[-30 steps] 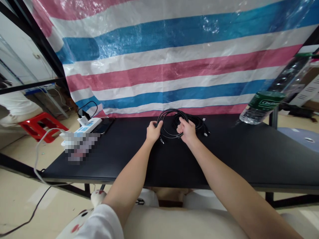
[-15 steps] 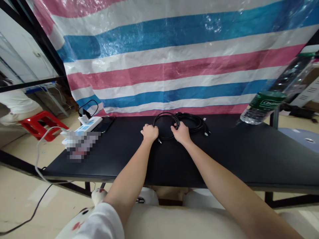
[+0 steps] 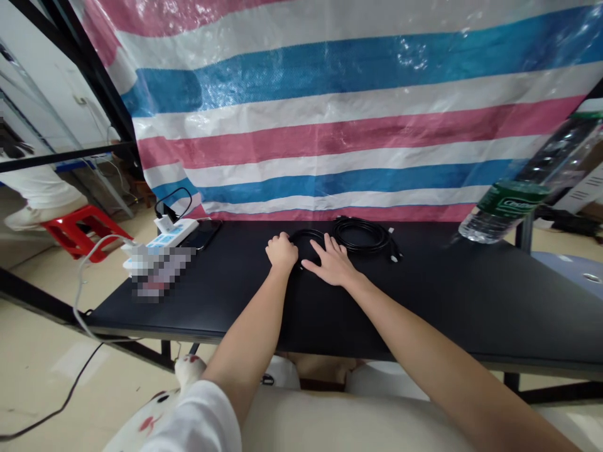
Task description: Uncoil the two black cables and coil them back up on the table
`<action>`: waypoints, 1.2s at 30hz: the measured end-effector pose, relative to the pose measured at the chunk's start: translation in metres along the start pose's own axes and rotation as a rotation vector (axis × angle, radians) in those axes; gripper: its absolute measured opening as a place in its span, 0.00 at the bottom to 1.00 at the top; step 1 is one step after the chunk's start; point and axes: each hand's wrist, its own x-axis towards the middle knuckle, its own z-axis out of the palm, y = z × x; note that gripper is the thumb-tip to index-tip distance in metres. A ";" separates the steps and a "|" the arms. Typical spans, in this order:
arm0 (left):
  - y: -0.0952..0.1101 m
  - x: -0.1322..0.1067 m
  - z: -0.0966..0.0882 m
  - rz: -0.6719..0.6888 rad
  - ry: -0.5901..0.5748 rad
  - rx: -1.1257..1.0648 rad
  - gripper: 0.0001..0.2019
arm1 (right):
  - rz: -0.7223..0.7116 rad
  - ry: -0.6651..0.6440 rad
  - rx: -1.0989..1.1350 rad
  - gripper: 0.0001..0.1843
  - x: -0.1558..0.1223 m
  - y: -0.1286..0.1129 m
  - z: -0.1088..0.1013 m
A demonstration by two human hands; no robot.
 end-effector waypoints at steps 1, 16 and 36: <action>-0.002 0.002 0.001 0.003 0.004 -0.037 0.13 | -0.004 -0.020 -0.015 0.46 -0.001 -0.003 -0.001; -0.007 0.009 -0.006 -0.023 0.026 -0.072 0.18 | 0.152 -0.140 -0.149 0.44 0.035 -0.041 -0.002; -0.012 0.010 0.003 -0.047 0.048 -0.122 0.18 | 0.066 0.258 -0.114 0.35 0.075 -0.033 0.020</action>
